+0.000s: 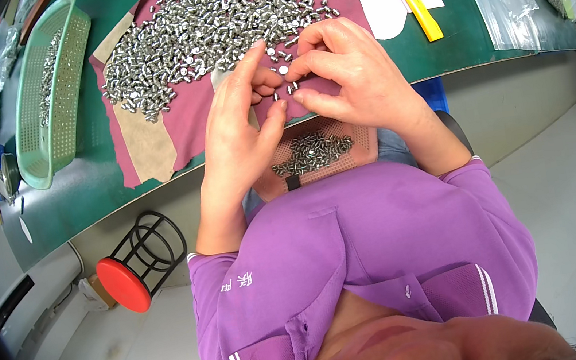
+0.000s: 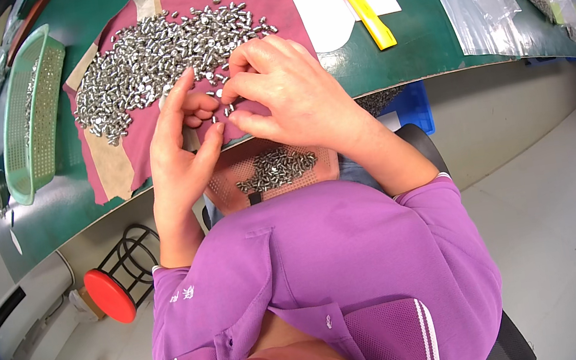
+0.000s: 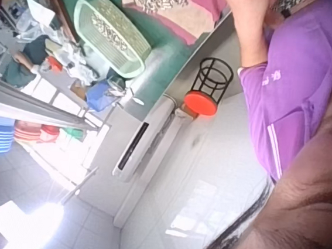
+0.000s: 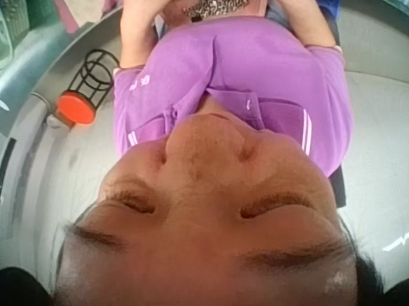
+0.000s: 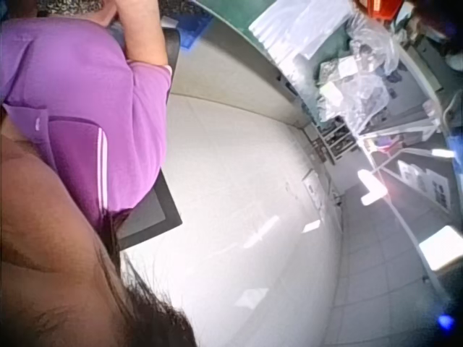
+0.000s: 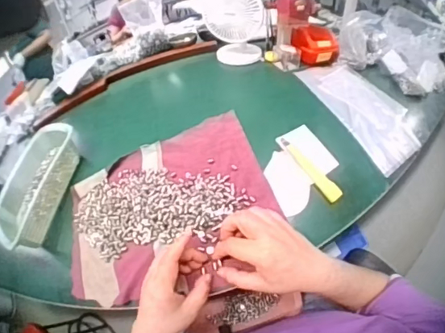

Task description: The person sorts small metal parts by hand, inspecting them on a paper sheet and placing them into a sorting tray.

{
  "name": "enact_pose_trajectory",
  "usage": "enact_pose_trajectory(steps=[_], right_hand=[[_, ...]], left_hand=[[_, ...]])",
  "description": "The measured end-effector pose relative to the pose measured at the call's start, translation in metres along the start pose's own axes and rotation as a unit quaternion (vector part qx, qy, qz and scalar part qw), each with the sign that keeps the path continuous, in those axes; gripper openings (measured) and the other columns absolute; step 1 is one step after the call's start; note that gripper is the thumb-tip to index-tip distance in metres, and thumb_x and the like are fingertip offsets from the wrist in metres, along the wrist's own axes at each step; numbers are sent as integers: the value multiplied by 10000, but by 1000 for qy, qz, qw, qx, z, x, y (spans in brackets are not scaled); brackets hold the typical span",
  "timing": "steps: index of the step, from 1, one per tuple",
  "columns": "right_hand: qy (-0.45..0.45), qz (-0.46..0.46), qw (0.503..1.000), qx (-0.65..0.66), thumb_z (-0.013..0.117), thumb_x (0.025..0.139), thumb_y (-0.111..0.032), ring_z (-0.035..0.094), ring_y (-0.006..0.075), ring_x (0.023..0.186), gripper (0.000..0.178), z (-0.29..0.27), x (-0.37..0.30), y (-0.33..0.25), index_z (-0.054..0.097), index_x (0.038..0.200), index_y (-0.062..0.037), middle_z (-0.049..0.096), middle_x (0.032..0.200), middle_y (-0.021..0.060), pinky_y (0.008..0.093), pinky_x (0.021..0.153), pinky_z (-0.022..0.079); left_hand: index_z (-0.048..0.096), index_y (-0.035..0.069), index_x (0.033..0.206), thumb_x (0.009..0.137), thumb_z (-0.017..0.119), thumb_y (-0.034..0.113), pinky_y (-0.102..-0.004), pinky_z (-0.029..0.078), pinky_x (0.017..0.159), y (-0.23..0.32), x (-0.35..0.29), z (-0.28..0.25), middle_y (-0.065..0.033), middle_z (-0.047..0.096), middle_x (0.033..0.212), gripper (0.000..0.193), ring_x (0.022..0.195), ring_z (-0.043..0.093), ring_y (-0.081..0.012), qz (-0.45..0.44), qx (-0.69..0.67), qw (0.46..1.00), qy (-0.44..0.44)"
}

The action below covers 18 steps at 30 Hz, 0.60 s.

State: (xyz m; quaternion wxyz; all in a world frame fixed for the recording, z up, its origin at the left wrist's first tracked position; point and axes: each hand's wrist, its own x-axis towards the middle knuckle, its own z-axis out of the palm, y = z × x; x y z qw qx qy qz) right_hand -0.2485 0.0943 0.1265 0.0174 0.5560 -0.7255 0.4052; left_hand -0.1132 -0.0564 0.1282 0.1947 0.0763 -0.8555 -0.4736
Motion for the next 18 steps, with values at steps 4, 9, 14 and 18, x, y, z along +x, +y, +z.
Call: enact_pose_trajectory(steps=[4, 9, 14, 18], right_hand=[[-3, -11, 1000, -6, 795, 672, -145, 565, 246, 899, 236, 1, 0, 2, 710, 887, -95, 571, 937, 42, 386, 788, 458], [-9, -9, 1000, -7, 797, 677, -151, 562, 240, 892, 228, 2, -1, 2, 713, 883, -101, 573, 936, 36, 381, 792, 454], [6, 1, 1000, -15, 792, 673, -140, 560, 240, 895, 226, 2, -2, 2, 712, 880, -103, 574, 950, 34, 379, 803, 452], [-1, 1, 1000, -13, 787, 669, -127, 560, 243, 902, 222, 0, -1, 2, 708, 875, -99, 575, 963, 34, 381, 813, 453]], left_hand=[[506, 63, 1423, 762, 691, -89, -341, 515, 784, 0, -3, -1, -66, 644, 903, 703, 876, 609, -213, -11, 11, 1000, 9], [500, 54, 1426, 758, 711, -90, -340, 521, 767, 3, -2, 1, -68, 650, 913, 714, 847, 616, -209, -40, 4, 999, -4], [500, 49, 1423, 758, 717, -83, -338, 524, 765, 0, -1, 2, -67, 658, 907, 712, 843, 617, -206, -29, -7, 1000, 0], [496, 48, 1426, 764, 714, -78, -339, 526, 766, 2, 1, 2, -71, 663, 925, 708, 849, 620, -210, -19, 9, 1000, -4]])
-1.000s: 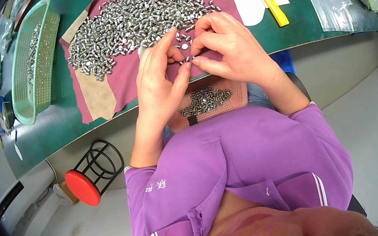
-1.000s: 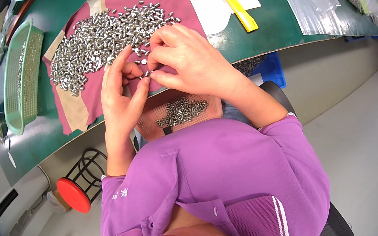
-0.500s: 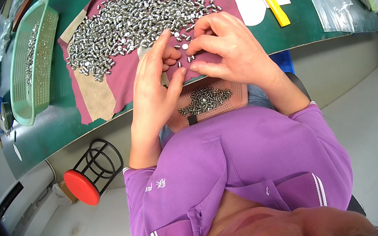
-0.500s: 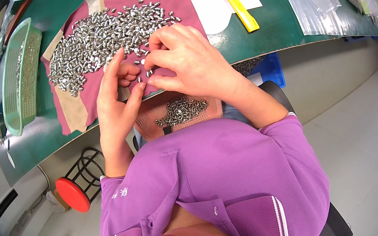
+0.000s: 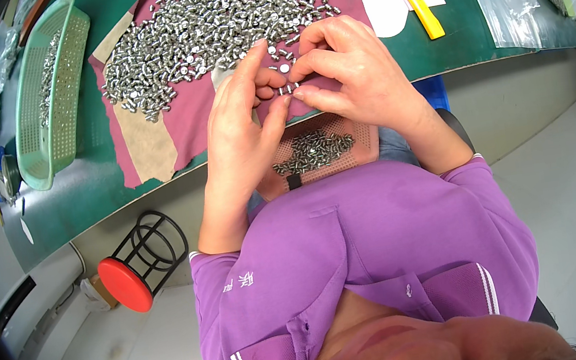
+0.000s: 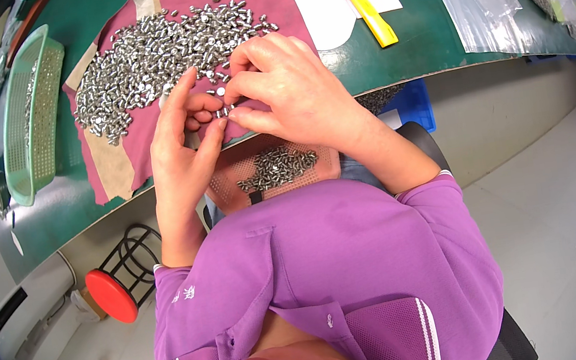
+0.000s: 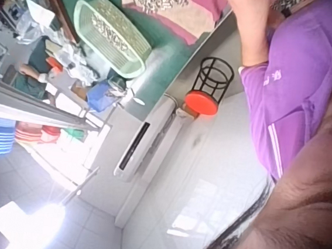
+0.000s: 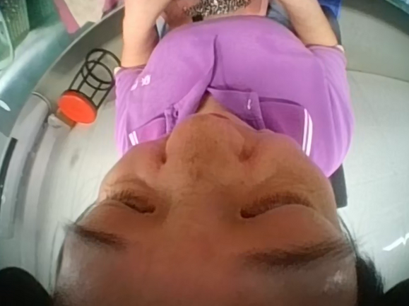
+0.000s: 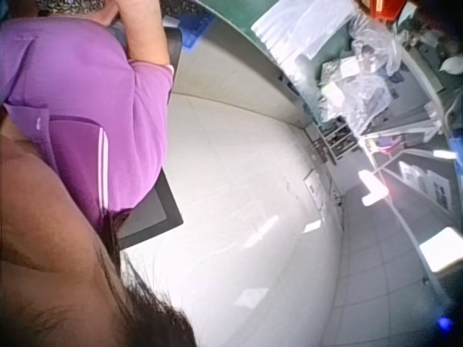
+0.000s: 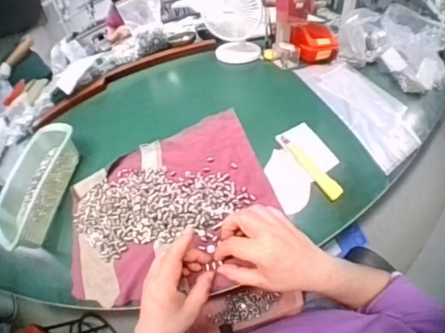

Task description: The person sorts small metal parts by hand, inspecting them on a paper sheet and placing them into a sorting tray.

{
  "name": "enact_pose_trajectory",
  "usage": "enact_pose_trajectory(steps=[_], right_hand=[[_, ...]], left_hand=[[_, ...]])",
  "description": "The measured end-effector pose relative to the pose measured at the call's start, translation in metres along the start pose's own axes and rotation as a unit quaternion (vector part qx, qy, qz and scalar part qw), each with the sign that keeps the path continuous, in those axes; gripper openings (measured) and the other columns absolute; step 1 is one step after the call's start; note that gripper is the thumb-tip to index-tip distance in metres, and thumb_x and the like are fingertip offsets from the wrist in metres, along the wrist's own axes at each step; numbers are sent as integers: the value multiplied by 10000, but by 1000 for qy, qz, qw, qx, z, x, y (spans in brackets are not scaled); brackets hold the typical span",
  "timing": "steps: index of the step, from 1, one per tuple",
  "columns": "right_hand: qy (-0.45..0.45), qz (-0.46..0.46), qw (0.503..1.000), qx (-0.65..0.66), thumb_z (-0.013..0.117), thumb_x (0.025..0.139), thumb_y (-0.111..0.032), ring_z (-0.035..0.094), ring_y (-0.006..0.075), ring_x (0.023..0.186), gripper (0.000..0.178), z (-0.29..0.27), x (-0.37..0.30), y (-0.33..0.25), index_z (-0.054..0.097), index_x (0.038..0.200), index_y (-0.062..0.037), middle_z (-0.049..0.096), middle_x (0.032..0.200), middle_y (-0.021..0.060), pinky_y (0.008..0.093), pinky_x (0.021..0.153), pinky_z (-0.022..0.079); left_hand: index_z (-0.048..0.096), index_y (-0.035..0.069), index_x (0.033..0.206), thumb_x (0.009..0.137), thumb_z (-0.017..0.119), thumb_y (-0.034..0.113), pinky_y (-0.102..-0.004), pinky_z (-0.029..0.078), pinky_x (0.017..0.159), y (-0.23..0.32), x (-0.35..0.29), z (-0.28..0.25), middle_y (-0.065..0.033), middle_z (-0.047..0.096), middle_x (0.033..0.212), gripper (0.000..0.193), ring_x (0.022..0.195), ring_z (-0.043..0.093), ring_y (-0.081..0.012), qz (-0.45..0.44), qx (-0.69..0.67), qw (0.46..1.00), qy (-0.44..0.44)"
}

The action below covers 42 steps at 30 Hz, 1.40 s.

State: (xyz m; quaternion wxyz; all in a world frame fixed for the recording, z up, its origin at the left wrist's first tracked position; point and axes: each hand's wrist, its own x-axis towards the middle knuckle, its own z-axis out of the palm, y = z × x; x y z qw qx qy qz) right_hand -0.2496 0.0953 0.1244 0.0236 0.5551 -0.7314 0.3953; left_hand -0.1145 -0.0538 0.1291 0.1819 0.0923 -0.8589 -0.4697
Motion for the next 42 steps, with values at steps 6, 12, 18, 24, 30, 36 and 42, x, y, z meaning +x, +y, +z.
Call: enact_pose_trajectory(steps=[6, 12, 18, 24, 30, 36, 42], right_hand=[[-2, 3, 1000, 8, 788, 699, -178, 568, 250, 942, 208, -1, 0, 0, 703, 874, -106, 580, 980, 35, 398, 824, 449], [-3, 8, 1000, 9, 781, 739, -224, 573, 246, 965, 171, 0, 0, 0, 710, 860, -125, 586, 977, 23, 410, 826, 438], [-4, -16, 1000, 12, 788, 677, -135, 570, 222, 884, 166, 0, 3, 0, 719, 828, -121, 588, 912, 11, 376, 810, 441], [-16, -20, 999, 35, 798, 665, -148, 573, 233, 904, 187, -2, 4, 0, 708, 827, -121, 590, 930, 22, 385, 824, 439], [-24, -9, 999, 41, 811, 665, -166, 571, 245, 936, 225, -4, 1, 1, 711, 861, -122, 590, 958, 34, 395, 851, 439], [-19, -10, 999, 35, 822, 665, -184, 569, 242, 956, 216, -3, 0, 1, 714, 842, -123, 590, 972, 34, 395, 857, 433], [-59, -71, 993, 71, 835, 661, -211, 567, 245, 956, 214, -9, 0, 6, 713, 817, -129, 591, 986, 26, 390, 849, 427]], left_hand=[[482, 40, 1433, 777, 710, -69, -339, 527, 761, -2, -2, 0, -77, 668, 946, 703, 843, 625, -206, 15, 11, 1000, 2], [474, 35, 1434, 779, 706, -64, -322, 522, 730, -5, -1, 1, -65, 676, 902, 702, 808, 628, -188, -13, -34, 999, 15], [500, 40, 1416, 758, 697, -81, -314, 520, 738, -3, -1, -1, -41, 654, 856, 697, 801, 614, -178, -23, -23, 999, -4], [515, 65, 1415, 735, 707, -89, -315, 518, 762, -4, -2, -4, -36, 637, 884, 723, 838, 604, -176, -12, -25, 999, -20], [504, 70, 1430, 732, 731, -65, -315, 514, 776, -4, -3, -6, -39, 635, 896, 747, 845, 600, -177, -9, -38, 999, -22], [504, 60, 1428, 736, 740, -45, -330, 505, 772, -6, -3, -5, -43, 650, 903, 738, 849, 600, -183, 5, -30, 999, -19], [518, 58, 1413, 718, 765, -25, -344, 496, 799, -7, -1, -21, -35, 671, 914, 742, 854, 597, -194, 55, 15, 988, -142]])
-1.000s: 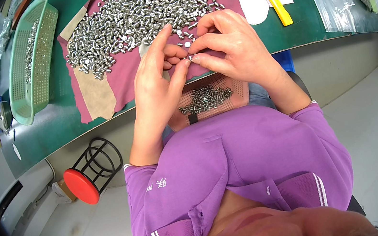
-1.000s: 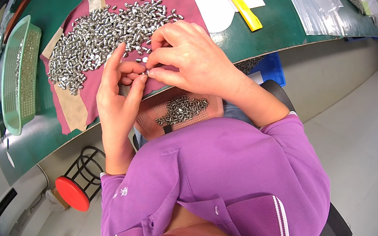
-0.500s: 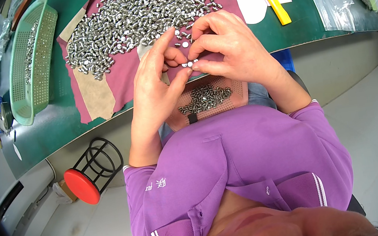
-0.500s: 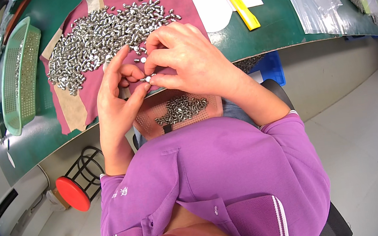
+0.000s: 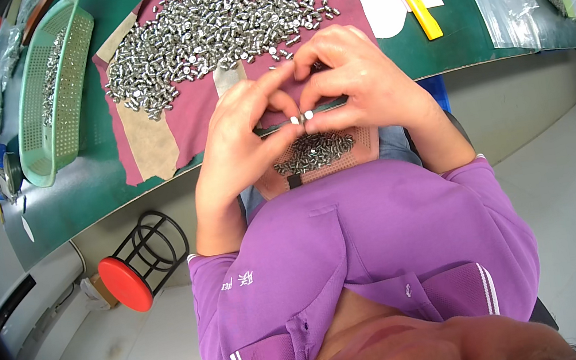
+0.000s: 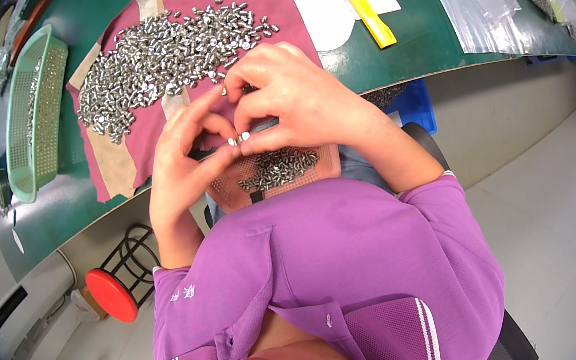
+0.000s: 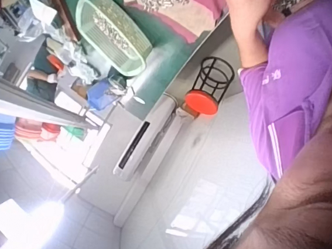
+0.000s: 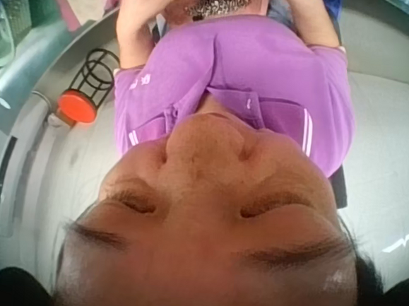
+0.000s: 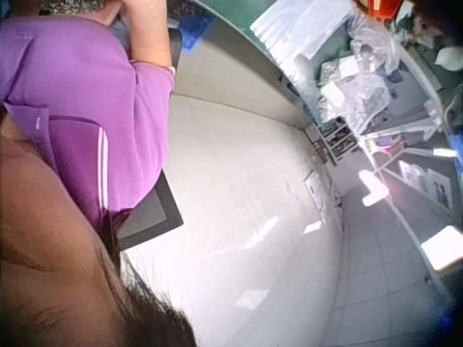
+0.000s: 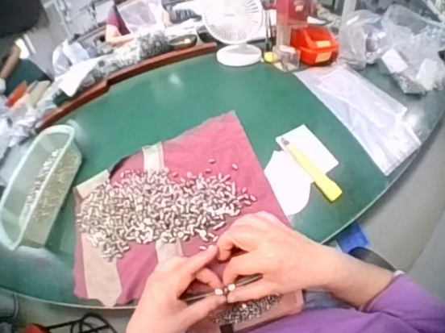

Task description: The person sorts small metal parts by hand, inspecting them on a paper sheet and placing them into a sorting tray.

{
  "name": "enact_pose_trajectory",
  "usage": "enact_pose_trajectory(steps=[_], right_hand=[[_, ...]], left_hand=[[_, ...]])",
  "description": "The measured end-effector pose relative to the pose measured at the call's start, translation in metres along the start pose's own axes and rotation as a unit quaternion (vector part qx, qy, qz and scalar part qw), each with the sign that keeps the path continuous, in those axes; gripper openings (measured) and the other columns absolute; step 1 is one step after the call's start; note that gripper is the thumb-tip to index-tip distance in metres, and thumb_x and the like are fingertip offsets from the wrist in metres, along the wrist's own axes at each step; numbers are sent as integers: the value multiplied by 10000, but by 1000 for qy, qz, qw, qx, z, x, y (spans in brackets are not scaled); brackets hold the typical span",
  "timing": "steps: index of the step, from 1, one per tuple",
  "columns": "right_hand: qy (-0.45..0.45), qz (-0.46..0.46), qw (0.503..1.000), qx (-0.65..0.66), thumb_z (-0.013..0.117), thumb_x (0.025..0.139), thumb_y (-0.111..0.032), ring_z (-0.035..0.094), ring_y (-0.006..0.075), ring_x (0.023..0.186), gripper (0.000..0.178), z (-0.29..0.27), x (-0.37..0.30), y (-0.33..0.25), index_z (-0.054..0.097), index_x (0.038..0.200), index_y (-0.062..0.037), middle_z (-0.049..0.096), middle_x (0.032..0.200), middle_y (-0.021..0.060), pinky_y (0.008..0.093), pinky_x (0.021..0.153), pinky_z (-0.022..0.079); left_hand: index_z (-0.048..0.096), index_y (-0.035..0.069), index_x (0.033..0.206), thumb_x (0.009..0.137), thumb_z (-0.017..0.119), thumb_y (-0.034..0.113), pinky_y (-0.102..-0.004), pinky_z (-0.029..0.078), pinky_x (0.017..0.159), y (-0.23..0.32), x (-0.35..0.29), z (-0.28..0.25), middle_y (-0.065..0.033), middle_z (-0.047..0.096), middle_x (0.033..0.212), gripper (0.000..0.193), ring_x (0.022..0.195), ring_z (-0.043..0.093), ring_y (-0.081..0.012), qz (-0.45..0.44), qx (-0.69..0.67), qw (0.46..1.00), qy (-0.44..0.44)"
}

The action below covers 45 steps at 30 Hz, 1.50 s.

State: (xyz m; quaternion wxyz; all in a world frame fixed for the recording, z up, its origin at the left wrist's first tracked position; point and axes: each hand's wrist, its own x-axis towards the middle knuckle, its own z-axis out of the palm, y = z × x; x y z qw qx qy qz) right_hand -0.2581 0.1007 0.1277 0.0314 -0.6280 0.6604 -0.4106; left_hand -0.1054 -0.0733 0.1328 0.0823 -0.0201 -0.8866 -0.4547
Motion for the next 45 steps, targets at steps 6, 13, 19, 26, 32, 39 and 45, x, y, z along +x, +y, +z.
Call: enact_pose_trajectory(steps=[6, 13, 19, 26, 32, 39, 45], right_hand=[[100, 87, 991, -20, 830, 696, -227, 565, 276, 932, 219, 2, -4, 1, 694, 829, -118, 581, 982, 52, 398, 830, 467], [109, 109, 984, -92, 812, 700, -183, 561, 278, 925, 224, 7, -3, 0, 687, 869, -106, 565, 952, 58, 410, 820, 472], [89, 95, 989, -67, 773, 700, -141, 560, 285, 935, 203, 4, -3, -1, 678, 875, -102, 563, 970, 62, 412, 824, 473], [78, 89, 990, -78, 763, 714, -145, 561, 285, 966, 184, 6, -3, -1, 678, 872, -105, 567, 984, 57, 417, 850, 457], [71, 96, 990, -71, 775, 730, -168, 561, 281, 974, 174, 4, -3, -1, 684, 866, -110, 571, 981, 53, 417, 852, 454], [71, 88, 991, -71, 790, 735, -187, 559, 277, 960, 184, 4, -2, -1, 679, 859, -108, 570, 980, 53, 412, 846, 456], [84, 97, 990, -65, 784, 737, -182, 553, 276, 940, 177, 3, -3, -2, 679, 859, -108, 569, 986, 48, 408, 839, 453]], left_hand=[[489, 75, 1440, 737, 771, -13, -322, 494, 810, -1, 2, 7, -44, 679, 1040, 762, 868, 588, -183, -47, -114, 989, 85], [553, 82, 1369, 766, 719, -52, -345, 508, 787, 2, 21, 22, -46, 662, 932, 640, 829, 590, -213, -15, 51, 984, 172], [566, 81, 1358, 753, 733, -44, -340, 509, 778, 2, 18, 21, -34, 654, 894, 640, 828, 594, -207, -39, 22, 988, 148], [569, 75, 1360, 735, 749, -39, -338, 518, 783, 1, 19, 22, -34, 661, 887, 660, 844, 608, -199, -11, 41, 987, 157], [567, 67, 1359, 724, 757, -38, -340, 518, 788, 4, 17, 18, -37, 667, 902, 671, 845, 608, -201, -33, 23, 988, 148], [551, 62, 1375, 723, 744, -48, -342, 511, 796, 1, 15, 17, -48, 661, 939, 688, 867, 604, -204, -29, 14, 990, 136], [535, 61, 1388, 765, 674, -70, -354, 498, 809, -3, 18, 21, -66, 645, 1020, 652, 909, 585, -221, 11, 71, 977, 199]])
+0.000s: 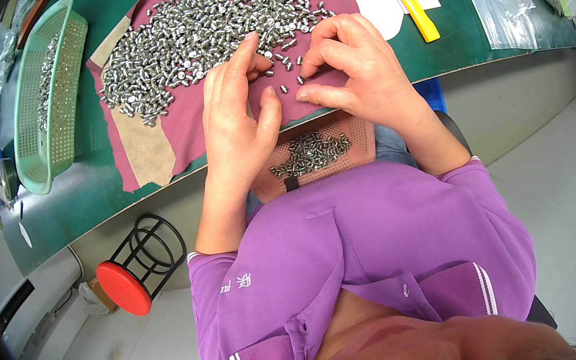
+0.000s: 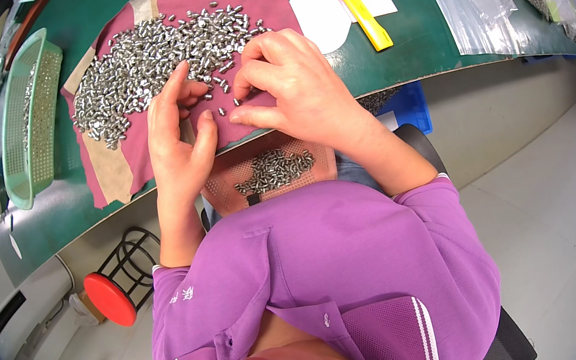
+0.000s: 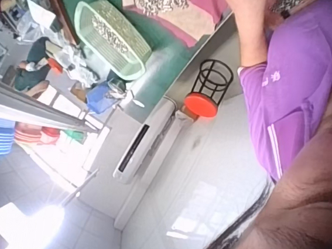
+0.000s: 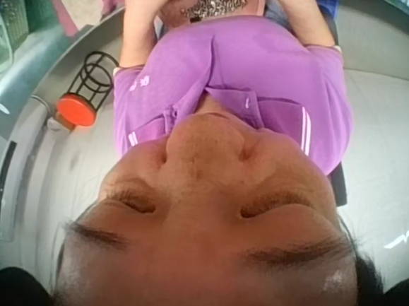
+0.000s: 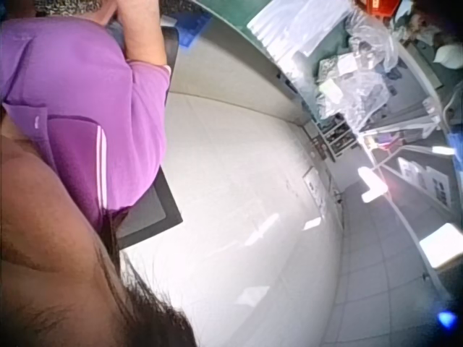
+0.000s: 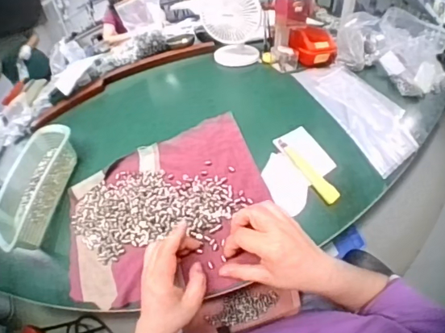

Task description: The person sorts small metal parts by hand, inspecting them on a paper sheet and placing them into a sorting tray.

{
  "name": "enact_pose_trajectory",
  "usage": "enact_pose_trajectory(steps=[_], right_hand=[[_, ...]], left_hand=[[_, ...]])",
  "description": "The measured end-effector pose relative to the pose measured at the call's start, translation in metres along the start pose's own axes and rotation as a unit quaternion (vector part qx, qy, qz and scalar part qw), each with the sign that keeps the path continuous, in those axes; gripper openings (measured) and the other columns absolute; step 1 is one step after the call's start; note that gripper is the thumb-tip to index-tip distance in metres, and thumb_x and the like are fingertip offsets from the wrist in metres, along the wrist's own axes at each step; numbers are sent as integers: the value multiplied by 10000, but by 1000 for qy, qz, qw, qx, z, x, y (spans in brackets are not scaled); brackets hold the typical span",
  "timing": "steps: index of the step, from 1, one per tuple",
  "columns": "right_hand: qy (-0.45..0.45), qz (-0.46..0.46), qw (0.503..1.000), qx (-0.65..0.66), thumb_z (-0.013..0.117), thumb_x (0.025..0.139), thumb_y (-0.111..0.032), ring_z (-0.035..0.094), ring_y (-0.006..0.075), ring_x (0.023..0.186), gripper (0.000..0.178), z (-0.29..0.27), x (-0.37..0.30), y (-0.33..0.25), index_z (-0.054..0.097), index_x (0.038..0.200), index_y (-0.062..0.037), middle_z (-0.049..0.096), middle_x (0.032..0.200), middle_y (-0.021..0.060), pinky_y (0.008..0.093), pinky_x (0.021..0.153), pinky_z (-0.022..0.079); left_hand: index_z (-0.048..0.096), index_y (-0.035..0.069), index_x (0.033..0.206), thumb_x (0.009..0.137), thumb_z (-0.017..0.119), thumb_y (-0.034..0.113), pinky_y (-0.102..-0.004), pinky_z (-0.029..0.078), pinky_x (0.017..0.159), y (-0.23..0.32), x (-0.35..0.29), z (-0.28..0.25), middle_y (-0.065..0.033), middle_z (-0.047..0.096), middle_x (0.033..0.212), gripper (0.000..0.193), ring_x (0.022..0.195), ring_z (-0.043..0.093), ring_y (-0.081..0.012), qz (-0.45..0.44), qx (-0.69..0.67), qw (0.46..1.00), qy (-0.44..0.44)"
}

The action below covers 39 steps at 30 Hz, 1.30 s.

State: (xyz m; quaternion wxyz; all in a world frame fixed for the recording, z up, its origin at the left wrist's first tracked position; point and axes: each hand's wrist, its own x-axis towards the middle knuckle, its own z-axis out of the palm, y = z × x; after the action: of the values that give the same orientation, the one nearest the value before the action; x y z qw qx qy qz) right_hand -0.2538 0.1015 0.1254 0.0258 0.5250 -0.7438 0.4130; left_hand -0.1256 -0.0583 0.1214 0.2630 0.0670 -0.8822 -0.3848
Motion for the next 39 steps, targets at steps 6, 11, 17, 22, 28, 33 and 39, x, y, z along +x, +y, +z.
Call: enact_pose_trajectory(steps=[6, 11, 17, 22, 28, 33, 39], right_hand=[[-2, -9, 1000, -6, 763, 742, -156, 559, 271, 951, 147, 3, 0, 0, 697, 864, -107, 573, 974, 43, 408, 843, 446], [-12, -16, 1000, -6, 778, 729, -146, 557, 253, 927, 159, 2, 1, 0, 715, 870, -106, 575, 952, 39, 388, 831, 450], [-1, -15, 1000, -7, 787, 732, -154, 561, 250, 919, 177, -1, 2, -3, 717, 888, -107, 577, 940, 35, 395, 826, 455], [6, 24, 999, -33, 781, 752, -163, 570, 262, 904, 171, -12, -1, -4, 702, 892, -104, 579, 919, 39, 409, 811, 465], [-13, 38, 999, -34, 772, 766, -145, 579, 266, 875, 153, -15, -4, -3, 700, 892, -100, 591, 891, 52, 395, 791, 479], [-11, 56, 998, -40, 770, 772, -141, 585, 270, 855, 141, -14, -5, -3, 702, 888, -97, 599, 879, 56, 393, 779, 485], [-22, 51, 998, -10, 764, 769, -146, 578, 273, 862, 147, -6, -5, -12, 700, 887, -88, 591, 872, 58, 398, 769, 488]], left_hand=[[543, 50, 1372, 775, 673, -73, -363, 489, 803, 0, -1, -1, -49, 631, 918, 623, 872, 573, -224, -11, 18, 1000, -11], [542, 58, 1384, 758, 724, -59, -327, 477, 767, 1, -9, -7, -32, 618, 879, 662, 846, 568, -186, -43, 30, 998, -26], [543, 52, 1376, 720, 775, -33, -365, 497, 803, 13, -4, -6, -52, 639, 877, 701, 845, 591, -220, -54, 10, 998, -33], [545, 48, 1376, 708, 783, -46, -356, 519, 802, 12, -5, -4, -53, 654, 888, 715, 851, 605, -221, -54, -27, 998, -30], [552, 77, 1396, 733, 768, -80, -282, 514, 786, 8, -8, -6, -26, 660, 944, 715, 849, 604, -134, -64, -26, 997, -35], [566, 43, 1352, 721, 779, -50, -329, 528, 739, 12, -5, -2, -56, 652, 875, 673, 805, 607, -201, -54, -17, 998, -20], [568, 38, 1345, 732, 763, -57, -332, 526, 746, 7, -5, 0, -63, 654, 885, 650, 823, 615, -207, -49, -36, 997, -38]])
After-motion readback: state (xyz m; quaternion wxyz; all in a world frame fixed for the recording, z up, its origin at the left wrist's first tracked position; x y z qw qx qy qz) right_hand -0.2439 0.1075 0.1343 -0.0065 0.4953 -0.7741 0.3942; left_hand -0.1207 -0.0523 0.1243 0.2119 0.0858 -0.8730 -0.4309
